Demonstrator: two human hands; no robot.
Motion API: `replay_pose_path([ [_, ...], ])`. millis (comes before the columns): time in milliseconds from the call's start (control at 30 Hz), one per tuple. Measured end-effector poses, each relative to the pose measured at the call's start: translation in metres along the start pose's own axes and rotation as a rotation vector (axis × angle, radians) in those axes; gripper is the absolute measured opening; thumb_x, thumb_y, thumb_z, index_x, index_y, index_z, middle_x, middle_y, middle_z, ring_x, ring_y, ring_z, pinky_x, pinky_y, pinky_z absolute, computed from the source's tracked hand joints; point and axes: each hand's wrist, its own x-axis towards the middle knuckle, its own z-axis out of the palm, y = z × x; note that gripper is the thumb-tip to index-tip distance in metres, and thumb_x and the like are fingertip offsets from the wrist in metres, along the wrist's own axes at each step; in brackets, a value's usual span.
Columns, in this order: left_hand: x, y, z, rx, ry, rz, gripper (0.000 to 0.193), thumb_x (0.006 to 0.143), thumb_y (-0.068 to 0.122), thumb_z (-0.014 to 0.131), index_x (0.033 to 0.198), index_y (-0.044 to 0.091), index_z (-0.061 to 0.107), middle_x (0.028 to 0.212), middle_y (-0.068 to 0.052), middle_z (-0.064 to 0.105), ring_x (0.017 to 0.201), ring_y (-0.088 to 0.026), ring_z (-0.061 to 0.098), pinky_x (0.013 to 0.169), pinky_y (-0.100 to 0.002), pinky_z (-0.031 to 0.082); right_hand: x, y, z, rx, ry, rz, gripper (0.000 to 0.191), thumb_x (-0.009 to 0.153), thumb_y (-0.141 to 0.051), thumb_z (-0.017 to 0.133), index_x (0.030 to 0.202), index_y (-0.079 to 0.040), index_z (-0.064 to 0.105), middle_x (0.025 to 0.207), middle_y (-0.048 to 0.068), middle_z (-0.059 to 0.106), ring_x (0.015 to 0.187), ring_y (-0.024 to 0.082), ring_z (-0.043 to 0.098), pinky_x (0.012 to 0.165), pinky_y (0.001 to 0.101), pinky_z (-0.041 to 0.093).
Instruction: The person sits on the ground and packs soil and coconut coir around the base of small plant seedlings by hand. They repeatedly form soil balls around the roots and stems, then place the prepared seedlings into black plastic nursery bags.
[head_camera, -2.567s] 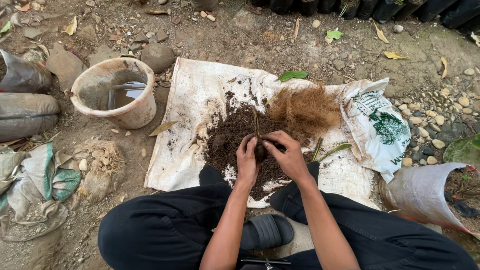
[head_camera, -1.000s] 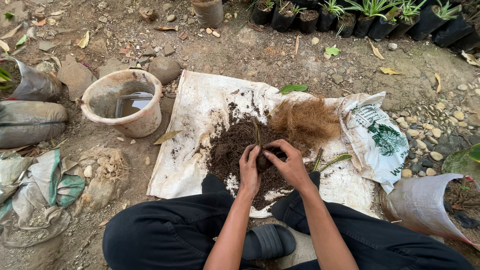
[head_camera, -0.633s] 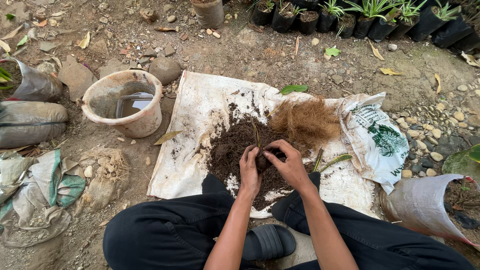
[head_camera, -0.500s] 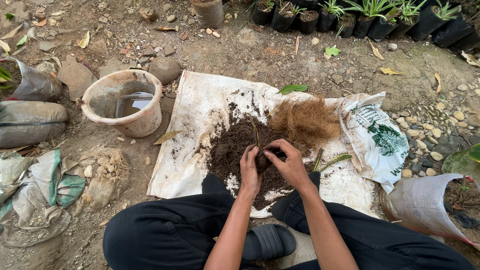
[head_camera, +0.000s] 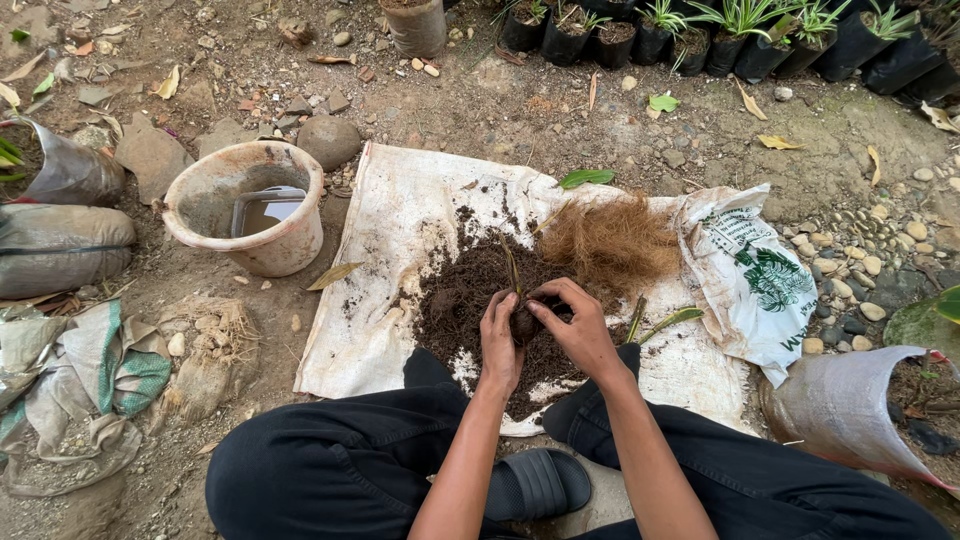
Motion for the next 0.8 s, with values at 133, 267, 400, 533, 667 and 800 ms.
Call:
replay_pose_path([
  [133,-0.0013,0.0022,0.0015,0.001,0.014,-0.027,0.034,0.098,0.033,0.059,0.115,0.003,0.059,0.101,-0.005,0.062,0.091,-0.013,0.064,0.081,-0.033,0.059,0.0002,0.0013,0.0,0.0,0.004,-0.009,0.025,0.089,-0.018,0.077,0.106,0.0,0.071,0.105,0.008,0.072,0.099,0.019,0.07,0.088,0.0348,0.056],
  [267,-0.0006,0.0017,0.0023,-0.014,0.001,-0.012,0.034,0.098,0.032,0.06,0.115,0.002,0.059,0.102,-0.006,0.061,0.092,-0.013,0.064,0.082,-0.033,0.059,0.0001,0.0015,0.0003,0.001,-0.003,0.007,0.025,0.089,-0.018,0.077,0.105,0.0,0.072,0.106,0.008,0.072,0.099,0.019,0.07,0.088,0.0344,0.056],
  [400,0.0004,-0.0008,0.0002,-0.005,0.0,-0.021,0.035,0.098,0.033,0.06,0.115,0.002,0.059,0.102,-0.006,0.061,0.092,-0.013,0.064,0.082,-0.033,0.06,-0.0003,0.0014,0.0,0.003,-0.001,0.009,0.025,0.09,-0.018,0.076,0.106,0.0,0.072,0.106,0.008,0.072,0.099,0.019,0.07,0.089,0.0344,0.056],
  [533,0.0016,-0.0035,-0.0016,-0.026,-0.028,-0.013,0.038,0.099,0.035,0.062,0.117,0.002,0.059,0.104,-0.006,0.061,0.095,-0.013,0.063,0.084,-0.032,0.059,0.0002,0.0012,-0.0016,0.012,0.008,-0.002,0.024,0.09,-0.018,0.076,0.105,0.0,0.072,0.106,0.008,0.072,0.1,0.019,0.07,0.089,0.0347,0.056],
  [667,0.0016,-0.0052,-0.0011,0.011,-0.029,-0.021,0.047,0.093,0.04,0.067,0.12,0.003,0.059,0.108,-0.008,0.062,0.097,-0.015,0.065,0.085,-0.034,0.061,0.0003,0.0011,-0.003,0.019,0.004,0.016,0.023,0.091,-0.017,0.074,0.105,0.001,0.072,0.107,0.008,0.072,0.101,0.02,0.07,0.09,0.0353,0.055],
  [800,0.0008,-0.0032,-0.0012,0.063,-0.026,-0.03,0.056,0.087,0.042,0.072,0.124,0.003,0.057,0.111,-0.011,0.062,0.1,-0.018,0.067,0.087,-0.035,0.063,0.0,0.0018,-0.0031,0.033,-0.007,0.024,0.023,0.091,-0.017,0.073,0.107,0.001,0.073,0.107,0.008,0.072,0.102,0.02,0.07,0.091,0.0353,0.055],
])
